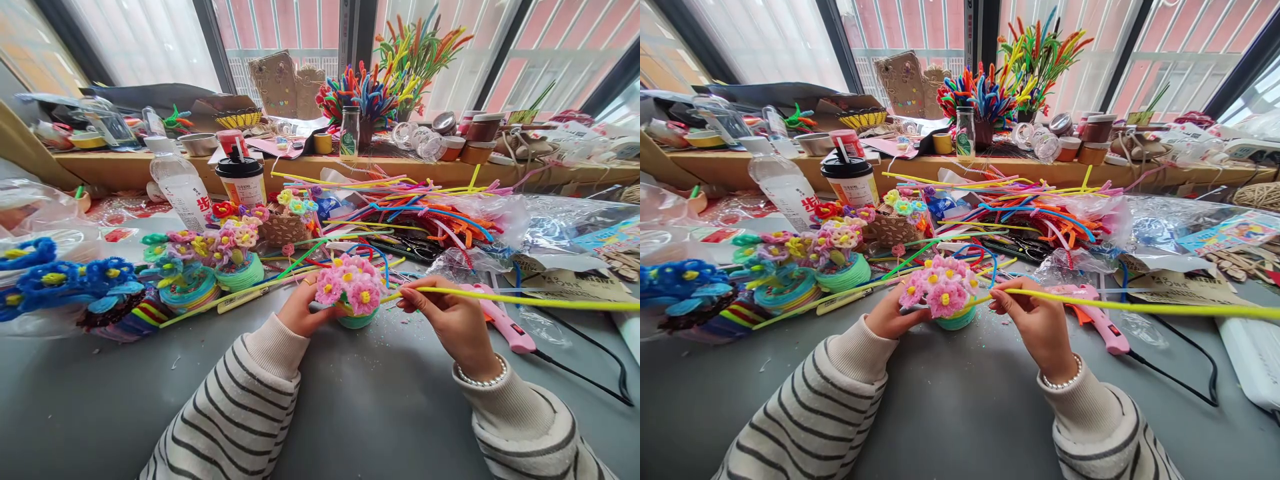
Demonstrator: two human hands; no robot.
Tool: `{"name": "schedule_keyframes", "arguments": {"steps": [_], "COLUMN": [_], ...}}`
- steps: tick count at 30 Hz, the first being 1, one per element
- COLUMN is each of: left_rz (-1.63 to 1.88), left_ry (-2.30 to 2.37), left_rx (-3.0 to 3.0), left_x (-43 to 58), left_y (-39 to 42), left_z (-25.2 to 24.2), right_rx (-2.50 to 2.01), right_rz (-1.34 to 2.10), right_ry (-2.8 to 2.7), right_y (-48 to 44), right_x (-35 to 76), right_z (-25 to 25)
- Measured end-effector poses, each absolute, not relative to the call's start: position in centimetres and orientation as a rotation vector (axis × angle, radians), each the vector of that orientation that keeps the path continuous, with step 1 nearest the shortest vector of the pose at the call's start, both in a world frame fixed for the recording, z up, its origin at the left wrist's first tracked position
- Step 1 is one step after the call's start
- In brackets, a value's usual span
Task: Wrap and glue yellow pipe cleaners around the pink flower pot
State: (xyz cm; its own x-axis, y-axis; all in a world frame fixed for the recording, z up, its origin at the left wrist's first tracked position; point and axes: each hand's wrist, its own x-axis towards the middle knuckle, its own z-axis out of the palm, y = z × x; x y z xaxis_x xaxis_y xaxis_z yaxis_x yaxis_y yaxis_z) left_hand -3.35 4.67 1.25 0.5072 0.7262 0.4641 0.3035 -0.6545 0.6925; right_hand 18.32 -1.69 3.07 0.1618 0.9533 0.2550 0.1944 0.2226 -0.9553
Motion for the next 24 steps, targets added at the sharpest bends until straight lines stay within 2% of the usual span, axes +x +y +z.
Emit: {"name": "schedule_keyframes", "arguments": {"steps": [10,15,18,24], "left_rz": [1.229,1.478,1.605,1.617], "left_ry": [0.972,1.134,1.084,0.924], "left_rx": [2.162,2.240,2.418,2.642], "left_x": [-3.9,-4.2,-3.6,-1.3], "left_y": [2.8,0.6,-0.2,-0.2], "left_z": [1.1,0.8,0.8,1.0], "right_rx": [-1.229,-1.233,-1.232,-1.164], "right_rz": [0.749,0.725,0.721,0.667], "right_ry": [-1.352,-1.397,-1.414,-1.544], "right_y": [-1.7,-1.8,-1.8,-1.5], "right_x": [18.2,18.2,18.2,18.6], "right_z": [3.1,2.9,2.9,3.0]}}
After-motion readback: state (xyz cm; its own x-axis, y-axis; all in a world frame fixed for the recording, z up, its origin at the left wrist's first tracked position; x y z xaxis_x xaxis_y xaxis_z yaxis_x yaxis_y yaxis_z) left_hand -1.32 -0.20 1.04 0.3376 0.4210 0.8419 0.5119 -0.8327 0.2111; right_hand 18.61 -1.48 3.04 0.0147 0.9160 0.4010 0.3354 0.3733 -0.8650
